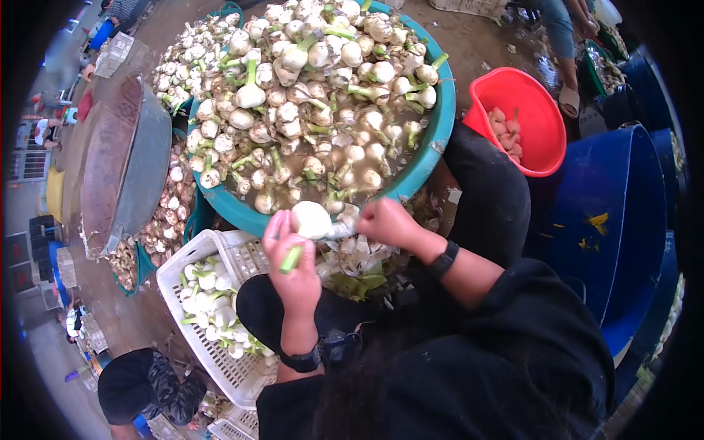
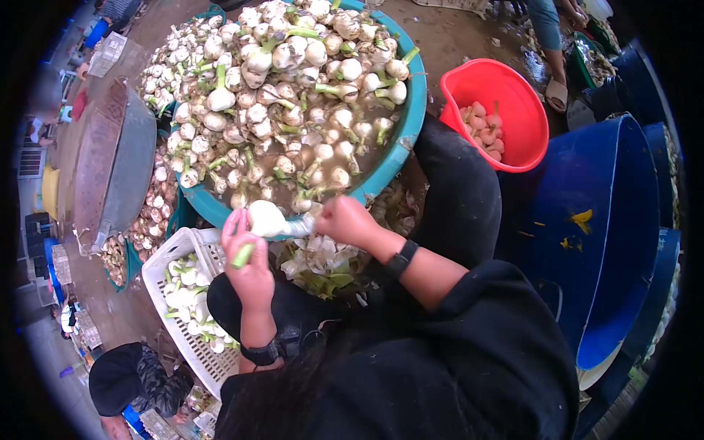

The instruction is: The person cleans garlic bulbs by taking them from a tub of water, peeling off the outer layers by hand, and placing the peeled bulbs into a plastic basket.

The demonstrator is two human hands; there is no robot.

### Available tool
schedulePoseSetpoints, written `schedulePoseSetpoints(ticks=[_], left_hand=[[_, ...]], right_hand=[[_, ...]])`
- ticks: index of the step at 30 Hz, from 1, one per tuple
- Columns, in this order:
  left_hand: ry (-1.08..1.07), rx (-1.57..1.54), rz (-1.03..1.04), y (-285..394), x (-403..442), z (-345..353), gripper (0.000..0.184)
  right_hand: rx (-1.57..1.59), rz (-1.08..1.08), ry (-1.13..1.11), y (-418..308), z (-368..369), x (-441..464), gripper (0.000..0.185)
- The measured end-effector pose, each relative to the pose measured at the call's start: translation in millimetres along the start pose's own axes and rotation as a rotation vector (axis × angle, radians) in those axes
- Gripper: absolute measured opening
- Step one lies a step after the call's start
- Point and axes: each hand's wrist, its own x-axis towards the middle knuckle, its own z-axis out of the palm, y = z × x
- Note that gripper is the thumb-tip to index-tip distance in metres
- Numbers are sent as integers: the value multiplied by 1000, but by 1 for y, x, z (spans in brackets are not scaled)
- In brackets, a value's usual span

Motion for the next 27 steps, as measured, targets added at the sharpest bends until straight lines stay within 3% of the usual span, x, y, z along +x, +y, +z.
schedulePoseSetpoints(ticks=[1, 2, 3, 4, 5, 6, 8, 9, 10, 12, 14, 15, 17, 18, 21, 22, 23, 24, 25, 26, 27], left_hand=[[121, -270, -215, -2, -2, -2, 12], [247, -539, -431, -2, -6, -4, 14], [255, -532, -435, -2, -5, -8, 14], [324, -652, -564, -2, -2, -13, 15], [390, -774, -691, -2, 0, -18, 16], [390, -771, -693, -1, 1, -22, 16], [443, -649, -728, 1, 1, -28, 20], [493, -614, -705, 2, 1, -37, 23], [597, -521, -633, -1, -6, -56, 26], [634, -96, -535, 7, -18, -110, 22], [869, 332, -572, 18, -27, -143, 19], [903, 416, -593, 24, -27, -143, 30], [905, 354, -557, 24, -26, -136, 35], [909, 284, -512, 21, -23, -131, 41], [683, 118, -460, 7, -8, -96, 44], [557, 97, -496, -2, -1, -79, 44], [491, -133, -581, -11, 5, -57, 43], [296, -279, -715, -21, 12, -41, 41], [235, -328, -825, -23, 21, -19, 44], [172, -380, -932, -25, 30, -3, 47], [92, -522, -929, -37, 32, 4, 46]], right_hand=[[4, -2, -5, 3, 5, -4, 13], [-312, 11, -188, 5, 10, -10, 17], [-629, 21, -370, -1, 10, -13, 25], [-626, 17, -379, -9, 10, -13, 25], [-410, -166, -135, -19, 10, -10, 34], [-187, -339, 111, -31, 11, -7, 45], [219, -445, 48, -53, 20, -3, 44], [365, -269, -178, -51, 30, 5, 47], [364, -265, -167, -39, 39, 17, 47], [1362, 802, 117, -9, 47, 55, 56], [1460, 904, 402, 13, 42, 85, 54], [1461, 905, 407, 39, 56, 107, 54], [1627, 857, 625, 89, 96, 141, 54], [1452, 865, 647, 82, 90, 134, 51], [1615, 664, 539, 103, 111, 148, 38], [1555, 743, 596, 95, 113, 143, 35], [1380, 679, 405, 60, 89, 112, 35], [1204, 611, 219, 15, 55, 71, 35], [1031, 477, 99, 4, 47, 54, 32], [1026, 478, 87, -6, 43, 39, 32], [681, 163, 39, -13, 39, 26, 30]])
